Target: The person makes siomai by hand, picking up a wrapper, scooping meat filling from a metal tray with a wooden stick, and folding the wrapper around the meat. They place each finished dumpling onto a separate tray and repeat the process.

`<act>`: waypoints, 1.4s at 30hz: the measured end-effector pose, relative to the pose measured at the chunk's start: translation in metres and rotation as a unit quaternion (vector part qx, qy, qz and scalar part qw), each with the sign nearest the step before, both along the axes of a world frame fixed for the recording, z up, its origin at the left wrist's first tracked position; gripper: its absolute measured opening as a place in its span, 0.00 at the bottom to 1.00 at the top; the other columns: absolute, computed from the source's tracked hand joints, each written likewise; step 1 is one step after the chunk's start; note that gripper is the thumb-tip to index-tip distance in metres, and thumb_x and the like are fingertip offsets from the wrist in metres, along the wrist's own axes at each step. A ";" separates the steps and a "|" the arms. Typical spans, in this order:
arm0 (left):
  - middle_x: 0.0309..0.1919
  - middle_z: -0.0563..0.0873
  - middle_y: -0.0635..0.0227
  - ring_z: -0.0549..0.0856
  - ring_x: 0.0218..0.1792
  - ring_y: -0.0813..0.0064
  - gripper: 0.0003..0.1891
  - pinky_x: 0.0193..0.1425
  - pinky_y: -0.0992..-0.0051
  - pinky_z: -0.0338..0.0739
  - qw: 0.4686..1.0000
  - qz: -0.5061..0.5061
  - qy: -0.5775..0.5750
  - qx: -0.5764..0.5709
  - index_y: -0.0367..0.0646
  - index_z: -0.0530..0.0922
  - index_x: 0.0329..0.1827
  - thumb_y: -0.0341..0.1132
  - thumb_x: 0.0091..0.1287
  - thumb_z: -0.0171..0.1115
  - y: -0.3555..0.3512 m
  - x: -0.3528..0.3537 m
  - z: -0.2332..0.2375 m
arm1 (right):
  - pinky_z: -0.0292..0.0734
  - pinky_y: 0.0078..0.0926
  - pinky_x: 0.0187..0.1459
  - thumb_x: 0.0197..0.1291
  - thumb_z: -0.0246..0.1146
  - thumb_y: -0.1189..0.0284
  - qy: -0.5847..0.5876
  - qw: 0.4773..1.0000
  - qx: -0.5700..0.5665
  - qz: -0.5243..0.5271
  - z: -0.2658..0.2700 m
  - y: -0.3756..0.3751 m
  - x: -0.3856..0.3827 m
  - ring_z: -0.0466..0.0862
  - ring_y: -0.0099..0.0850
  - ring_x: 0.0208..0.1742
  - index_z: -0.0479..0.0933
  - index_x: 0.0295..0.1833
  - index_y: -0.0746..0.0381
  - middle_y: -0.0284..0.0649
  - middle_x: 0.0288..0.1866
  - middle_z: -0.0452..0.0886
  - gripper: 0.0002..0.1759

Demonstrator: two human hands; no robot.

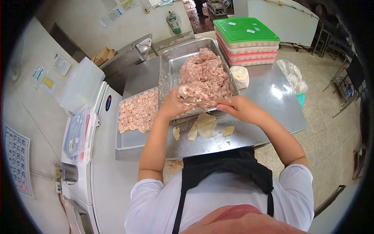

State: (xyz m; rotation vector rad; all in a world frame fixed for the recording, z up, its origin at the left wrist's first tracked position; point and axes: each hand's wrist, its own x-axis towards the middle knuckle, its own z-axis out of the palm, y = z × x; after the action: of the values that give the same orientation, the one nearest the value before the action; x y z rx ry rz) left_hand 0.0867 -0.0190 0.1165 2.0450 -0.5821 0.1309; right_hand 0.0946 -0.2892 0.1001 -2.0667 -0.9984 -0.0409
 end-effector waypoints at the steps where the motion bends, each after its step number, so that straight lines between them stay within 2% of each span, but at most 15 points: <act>1: 0.40 0.87 0.65 0.85 0.40 0.75 0.19 0.47 0.72 0.79 1.000 -0.001 0.000 0.000 0.36 0.81 0.45 0.37 0.53 0.74 -0.002 0.000 0.002 | 0.77 0.37 0.37 0.67 0.59 0.61 0.014 1.000 -0.009 0.018 -0.001 0.002 0.000 0.83 0.45 0.36 0.80 0.50 0.60 0.48 0.36 0.83 0.16; 4: 0.40 0.88 0.65 0.85 0.42 0.74 0.19 0.49 0.73 0.78 0.996 0.038 0.048 0.071 0.37 0.81 0.44 0.38 0.53 0.74 -0.005 0.006 -0.002 | 0.79 0.39 0.37 0.66 0.59 0.62 -0.192 0.965 -0.143 -0.110 0.017 -0.005 0.005 0.83 0.44 0.36 0.81 0.49 0.58 0.46 0.33 0.82 0.14; 6: 0.39 0.88 0.66 0.85 0.41 0.73 0.18 0.48 0.73 0.78 0.995 0.084 -0.010 -0.047 0.37 0.81 0.43 0.38 0.54 0.73 0.004 0.018 -0.031 | 0.78 0.41 0.35 0.66 0.59 0.61 -0.208 0.967 -0.091 -0.117 0.016 0.010 -0.005 0.83 0.43 0.35 0.81 0.49 0.56 0.44 0.32 0.81 0.13; 8: 0.38 0.87 0.65 0.85 0.40 0.73 0.22 0.47 0.72 0.78 0.993 0.108 0.041 -0.002 0.37 0.79 0.47 0.40 0.54 0.73 0.008 0.022 -0.032 | 0.78 0.43 0.33 0.66 0.58 0.60 -0.222 0.966 -0.040 -0.125 -0.002 0.016 0.005 0.83 0.43 0.33 0.81 0.48 0.55 0.42 0.31 0.80 0.13; 11: 0.36 0.86 0.66 0.84 0.38 0.74 0.26 0.45 0.72 0.78 0.983 0.131 0.112 0.066 0.37 0.77 0.53 0.40 0.53 0.74 0.020 0.029 -0.048 | 0.77 0.43 0.32 0.66 0.57 0.58 -0.211 0.960 -0.132 -0.125 -0.043 0.001 0.051 0.83 0.43 0.33 0.81 0.48 0.54 0.43 0.32 0.80 0.15; 13: 0.35 0.86 0.68 0.83 0.37 0.76 0.27 0.44 0.72 0.78 0.979 0.132 0.126 0.092 0.38 0.76 0.55 0.39 0.53 0.74 0.018 0.024 -0.039 | 0.78 0.42 0.33 0.67 0.56 0.58 -0.153 0.905 -0.347 -0.195 -0.034 -0.016 0.061 0.83 0.44 0.35 0.82 0.47 0.56 0.43 0.34 0.83 0.15; 16: 0.36 0.85 0.72 0.82 0.38 0.78 0.27 0.43 0.74 0.77 0.971 0.112 0.205 -0.044 0.39 0.76 0.55 0.35 0.53 0.75 0.008 0.007 -0.013 | 0.78 0.38 0.38 0.67 0.58 0.59 -0.043 0.962 -0.204 -0.174 -0.003 -0.030 0.047 0.84 0.45 0.37 0.82 0.50 0.58 0.46 0.38 0.85 0.16; 19: 0.37 0.85 0.70 0.81 0.34 0.78 0.22 0.42 0.74 0.77 0.997 0.060 0.041 -0.005 0.41 0.80 0.49 0.36 0.52 0.76 0.006 0.015 -0.016 | 0.78 0.37 0.43 0.67 0.57 0.59 0.068 0.997 0.005 -0.035 0.011 -0.024 0.027 0.84 0.47 0.41 0.81 0.53 0.60 0.51 0.41 0.84 0.18; 25: 0.38 0.86 0.68 0.83 0.38 0.78 0.19 0.45 0.75 0.78 0.992 -0.081 -0.055 0.075 0.38 0.82 0.46 0.35 0.53 0.75 0.003 0.037 -0.011 | 0.78 0.36 0.42 0.67 0.58 0.59 -0.001 0.999 -0.051 -0.018 -0.027 -0.010 0.039 0.84 0.47 0.39 0.80 0.54 0.59 0.49 0.40 0.83 0.18; 27: 0.39 0.87 0.66 0.83 0.39 0.78 0.16 0.46 0.74 0.78 0.994 -0.005 0.099 0.048 0.37 0.83 0.44 0.35 0.56 0.73 -0.002 0.035 -0.015 | 0.79 0.36 0.40 0.66 0.59 0.61 -0.059 0.995 -0.084 -0.021 -0.025 -0.012 0.041 0.84 0.46 0.36 0.80 0.53 0.59 0.46 0.36 0.83 0.16; 29: 0.39 0.87 0.66 0.83 0.39 0.78 0.15 0.45 0.75 0.78 0.997 -0.006 0.059 0.039 0.37 0.82 0.44 0.36 0.57 0.72 0.013 0.051 -0.047 | 0.78 0.40 0.34 0.65 0.59 0.63 -0.190 0.958 -0.145 -0.155 -0.001 -0.002 0.022 0.83 0.45 0.33 0.79 0.50 0.56 0.43 0.32 0.80 0.13; 33: 0.39 0.87 0.67 0.82 0.39 0.77 0.16 0.47 0.75 0.77 0.989 0.092 0.079 0.090 0.39 0.81 0.47 0.37 0.59 0.71 0.002 0.044 -0.043 | 0.77 0.42 0.29 0.65 0.59 0.64 -0.214 0.962 -0.119 -0.117 -0.036 0.012 0.031 0.83 0.43 0.33 0.79 0.49 0.54 0.42 0.31 0.79 0.11; 36: 0.48 0.85 0.65 0.81 0.46 0.78 0.18 0.50 0.76 0.75 0.974 0.106 0.199 -0.017 0.40 0.81 0.50 0.35 0.58 0.72 0.016 0.035 -0.040 | 0.77 0.42 0.29 0.65 0.58 0.65 -0.198 0.931 -0.256 -0.170 -0.062 -0.003 0.068 0.83 0.42 0.33 0.80 0.45 0.55 0.42 0.32 0.79 0.09; 38: 0.47 0.85 0.66 0.82 0.45 0.78 0.16 0.49 0.76 0.75 0.986 0.097 0.138 -0.003 0.40 0.81 0.48 0.34 0.58 0.72 0.012 0.023 -0.022 | 0.78 0.40 0.33 0.65 0.58 0.64 -0.176 0.911 -0.330 -0.175 -0.034 -0.004 0.055 0.84 0.44 0.35 0.82 0.46 0.58 0.43 0.33 0.82 0.11; 42: 0.42 0.85 0.70 0.82 0.42 0.80 0.14 0.46 0.76 0.76 0.998 0.055 0.003 -0.038 0.40 0.80 0.43 0.33 0.57 0.73 0.003 0.015 -0.011 | 0.78 0.39 0.37 0.66 0.59 0.62 -0.097 0.977 -0.095 -0.164 -0.004 -0.003 0.035 0.84 0.46 0.37 0.82 0.48 0.60 0.45 0.35 0.84 0.14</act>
State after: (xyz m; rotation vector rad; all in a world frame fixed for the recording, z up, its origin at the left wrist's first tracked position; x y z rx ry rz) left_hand 0.1016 -0.0159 0.1060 2.0020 -0.4548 0.2096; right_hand 0.1295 -0.2922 0.0957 -2.4219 -0.7886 -0.3349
